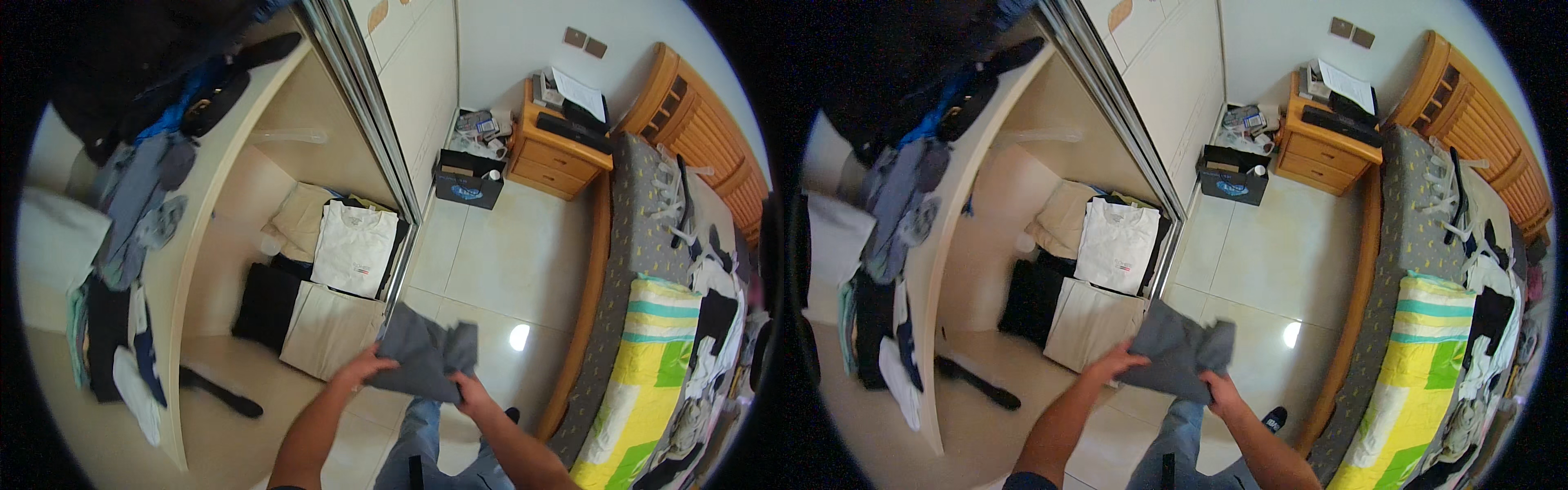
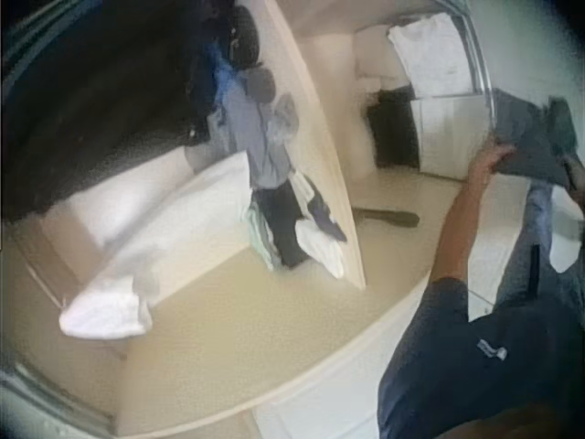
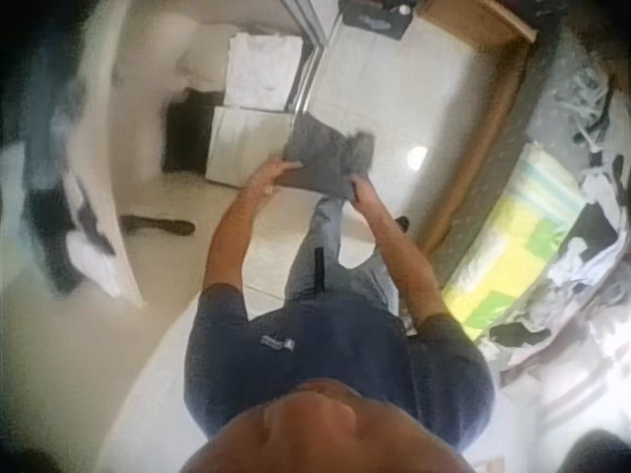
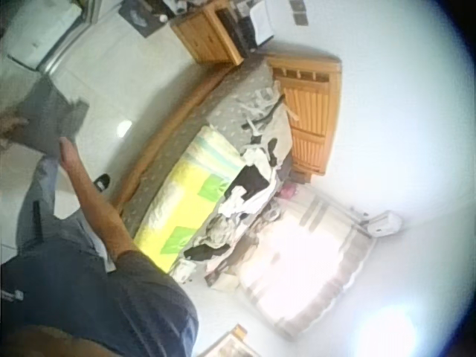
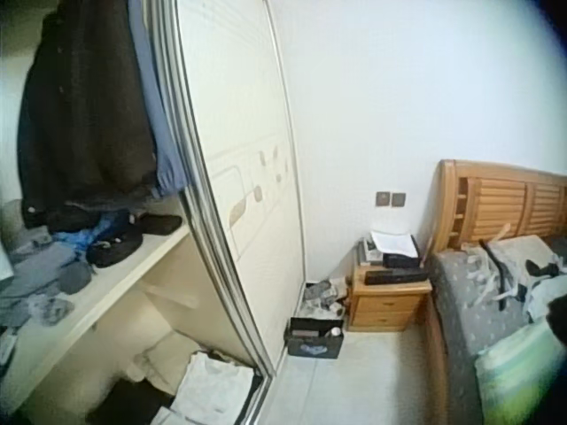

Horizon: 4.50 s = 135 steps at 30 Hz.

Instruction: The person folds a pair of gray pants on the bed and places them in a drawer. Then the person picks up a black shirt, places it on a hanger, buttons it, and hangs it in the wardrobe. Finally, the person picks up a white shirt, places it on a hanger, buttons it, and hangs it in the wardrobe.

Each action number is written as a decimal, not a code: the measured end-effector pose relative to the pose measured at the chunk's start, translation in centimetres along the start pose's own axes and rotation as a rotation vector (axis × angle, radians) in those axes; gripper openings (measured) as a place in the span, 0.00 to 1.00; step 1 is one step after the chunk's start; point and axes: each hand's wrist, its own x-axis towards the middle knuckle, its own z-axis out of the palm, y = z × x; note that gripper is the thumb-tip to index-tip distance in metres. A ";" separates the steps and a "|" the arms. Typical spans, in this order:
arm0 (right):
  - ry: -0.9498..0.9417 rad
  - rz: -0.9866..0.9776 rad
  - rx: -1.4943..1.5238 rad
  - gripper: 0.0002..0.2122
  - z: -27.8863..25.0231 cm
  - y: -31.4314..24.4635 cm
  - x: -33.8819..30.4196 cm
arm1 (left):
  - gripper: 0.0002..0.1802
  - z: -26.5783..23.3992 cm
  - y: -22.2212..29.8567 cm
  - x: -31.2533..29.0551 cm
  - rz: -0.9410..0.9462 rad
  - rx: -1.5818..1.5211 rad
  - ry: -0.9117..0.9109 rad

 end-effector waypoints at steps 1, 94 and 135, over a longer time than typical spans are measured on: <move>-0.064 -0.036 -0.055 0.27 3.9 -0.9 2.9 | 0.46 -3.6 2.5 0.1 0.009 0.035 0.074; 1.246 -0.495 0.426 0.24 -38.0 -20.4 -49.6 | 0.39 119.7 22.4 11.7 0.628 1.125 -1.360; 1.089 -0.831 1.139 0.24 -69.2 -18.1 -36.7 | 0.22 93.6 13.1 2.1 0.677 1.455 -1.153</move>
